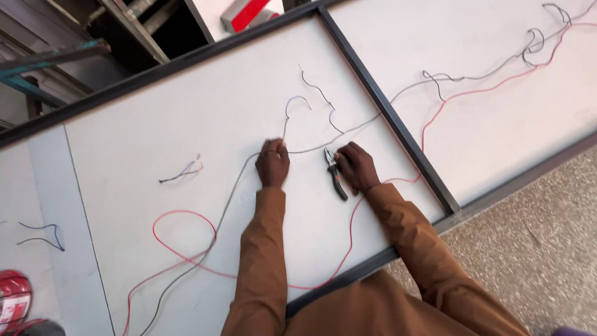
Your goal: Stripping insulation from wires and twisting them together to create electrical connections on a sign frame.
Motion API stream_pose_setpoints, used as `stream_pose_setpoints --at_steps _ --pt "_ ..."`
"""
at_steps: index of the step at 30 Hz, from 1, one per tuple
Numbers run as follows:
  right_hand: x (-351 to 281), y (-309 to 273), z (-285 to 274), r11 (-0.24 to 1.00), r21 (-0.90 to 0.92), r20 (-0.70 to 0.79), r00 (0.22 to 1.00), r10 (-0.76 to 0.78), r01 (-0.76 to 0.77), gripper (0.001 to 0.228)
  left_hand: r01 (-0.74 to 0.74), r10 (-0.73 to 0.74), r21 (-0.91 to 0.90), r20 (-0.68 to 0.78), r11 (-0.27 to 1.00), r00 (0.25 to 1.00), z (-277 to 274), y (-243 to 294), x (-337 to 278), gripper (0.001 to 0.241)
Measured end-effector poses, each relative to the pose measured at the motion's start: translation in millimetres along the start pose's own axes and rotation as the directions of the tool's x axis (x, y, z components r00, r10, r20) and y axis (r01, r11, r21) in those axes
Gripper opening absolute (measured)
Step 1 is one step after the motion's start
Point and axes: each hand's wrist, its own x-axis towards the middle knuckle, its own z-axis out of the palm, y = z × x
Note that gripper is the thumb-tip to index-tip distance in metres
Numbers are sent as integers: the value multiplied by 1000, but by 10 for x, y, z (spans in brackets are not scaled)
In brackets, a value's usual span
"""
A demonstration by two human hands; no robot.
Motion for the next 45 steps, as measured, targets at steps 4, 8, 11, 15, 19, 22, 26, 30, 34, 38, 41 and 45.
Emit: stream_pose_setpoints --at_steps 4,8,11,15,19,22,26,30,34,38,41,45 --pt "-63 -52 11 999 4 20 999 51 -51 31 81 -74 -85 81 993 994 -376 89 -287 23" --pt "-4 -94 -17 995 -103 72 997 -4 11 38 187 -157 -151 190 971 969 -527 120 -294 22" --pt "-184 -184 59 966 -259 146 989 18 21 56 253 -174 -182 365 950 915 -660 145 -272 20" --pt "-375 -175 118 946 -322 182 977 110 -47 79 288 -147 -254 461 923 875 -559 18 -132 19" --pt "-377 -222 145 933 -353 204 968 147 -68 85 58 -20 -143 252 988 968 -741 502 -40 69" --pt "-335 -222 149 934 -346 192 968 161 -87 81 -60 78 140 -128 988 989 -767 862 131 77" --pt "-371 -183 189 938 -328 154 973 169 -111 74 -227 212 -81 -162 971 964 -376 870 441 56" --pt "-349 -224 177 942 -314 154 973 172 -117 72 -74 120 -219 204 973 972 186 529 801 96" --pt "-365 -227 204 937 -317 135 971 198 -147 73 -44 114 -217 322 975 940 243 407 830 88" --pt "-342 -268 180 884 -416 103 955 279 -214 73 -153 197 -203 222 967 955 -4 289 578 18" --pt "-307 -245 151 906 -360 119 953 279 -220 67 -89 186 -358 245 929 952 -454 255 285 25" --pt "-282 -188 70 929 -260 153 938 310 -264 65 61 113 -551 277 832 954 -758 -23 -24 42"
